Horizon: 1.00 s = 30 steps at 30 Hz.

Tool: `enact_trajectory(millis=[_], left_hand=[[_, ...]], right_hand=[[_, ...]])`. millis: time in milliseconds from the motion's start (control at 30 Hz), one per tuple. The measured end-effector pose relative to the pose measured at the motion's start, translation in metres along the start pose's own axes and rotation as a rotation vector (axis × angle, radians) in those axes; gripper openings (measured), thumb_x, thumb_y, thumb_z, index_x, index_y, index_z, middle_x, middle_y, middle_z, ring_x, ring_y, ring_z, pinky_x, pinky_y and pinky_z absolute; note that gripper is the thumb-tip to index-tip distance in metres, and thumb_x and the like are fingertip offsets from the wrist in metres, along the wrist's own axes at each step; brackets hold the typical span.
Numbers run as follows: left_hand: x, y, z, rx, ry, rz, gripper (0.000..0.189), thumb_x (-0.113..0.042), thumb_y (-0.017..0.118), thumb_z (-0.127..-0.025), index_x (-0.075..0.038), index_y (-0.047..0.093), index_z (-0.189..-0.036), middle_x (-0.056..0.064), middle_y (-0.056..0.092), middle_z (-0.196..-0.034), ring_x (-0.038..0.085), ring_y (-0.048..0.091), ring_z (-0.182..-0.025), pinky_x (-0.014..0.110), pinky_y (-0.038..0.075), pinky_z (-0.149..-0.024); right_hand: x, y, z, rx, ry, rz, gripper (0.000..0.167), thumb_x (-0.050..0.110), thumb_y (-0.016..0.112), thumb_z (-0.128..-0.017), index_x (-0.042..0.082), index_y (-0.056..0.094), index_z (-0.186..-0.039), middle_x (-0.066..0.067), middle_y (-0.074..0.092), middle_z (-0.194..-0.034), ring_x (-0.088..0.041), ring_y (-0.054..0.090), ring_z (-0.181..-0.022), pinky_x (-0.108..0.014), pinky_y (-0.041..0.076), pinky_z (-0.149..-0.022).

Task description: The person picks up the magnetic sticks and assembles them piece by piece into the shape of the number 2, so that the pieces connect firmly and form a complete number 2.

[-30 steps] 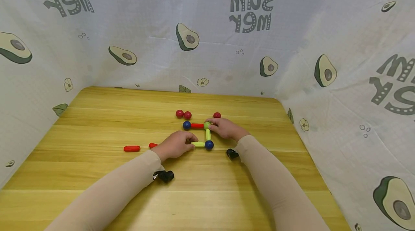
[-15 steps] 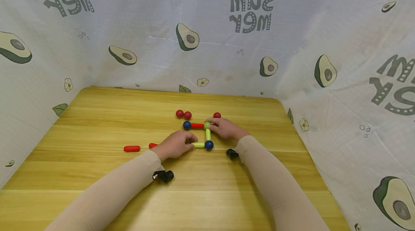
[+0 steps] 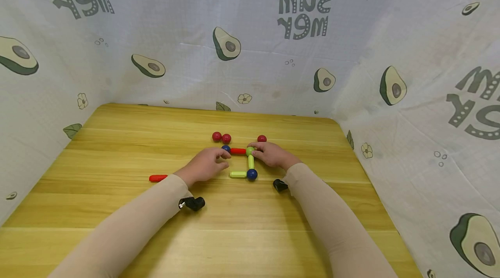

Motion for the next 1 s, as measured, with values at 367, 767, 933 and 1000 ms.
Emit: enact_trajectory(millis=[367,767,933,1000], left_hand=[[0.016,-0.028,-0.016,-0.181,-0.039,0.0,0.041,-0.021,0.068,-0.104,-0.009,0.061,-0.143,0.014,0.058,-0.148,0.036,0.054,-0.139,0.053,0.042,-0.119],[0.031,-0.035,-0.048,-0.154,-0.122,-0.028,0.06,-0.02,0.067,-0.105,-0.01,0.043,-0.159,0.018,0.041,-0.166,0.04,0.035,-0.155,0.056,0.031,-0.126],[0.032,-0.034,-0.056,-0.113,-0.134,-0.052,0.059,-0.02,0.065,-0.105,-0.014,0.043,-0.16,0.018,0.045,-0.164,0.04,0.04,-0.153,0.056,0.033,-0.125],[0.032,-0.033,-0.057,-0.106,-0.139,-0.058,0.058,-0.019,0.065,-0.106,-0.015,0.044,-0.159,0.018,0.047,-0.162,0.04,0.042,-0.152,0.056,0.035,-0.124]], right_hand=[[-0.002,-0.002,0.002,-0.004,-0.004,-0.004,0.043,0.034,0.05,-0.112,0.022,0.054,-0.153,-0.014,0.065,-0.139,-0.035,0.059,-0.131,-0.055,0.04,-0.12],[-0.001,-0.003,0.005,0.01,-0.003,-0.003,0.045,0.035,0.05,-0.113,0.022,0.053,-0.155,-0.015,0.064,-0.143,-0.036,0.057,-0.136,-0.056,0.038,-0.122],[0.001,-0.002,0.005,0.014,0.006,-0.001,0.045,0.035,0.05,-0.112,0.022,0.053,-0.155,-0.015,0.063,-0.146,-0.037,0.055,-0.139,-0.055,0.037,-0.123],[0.001,-0.002,0.005,0.013,0.008,-0.005,0.045,0.035,0.049,-0.113,0.021,0.053,-0.155,-0.015,0.062,-0.147,-0.037,0.055,-0.139,-0.056,0.036,-0.123]])
Point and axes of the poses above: each hand's wrist, its own z-axis away from the middle knuckle, its own y-axis out of the palm, x = y × z, the point moved 1 cm from there along -z, towards the middle knuckle
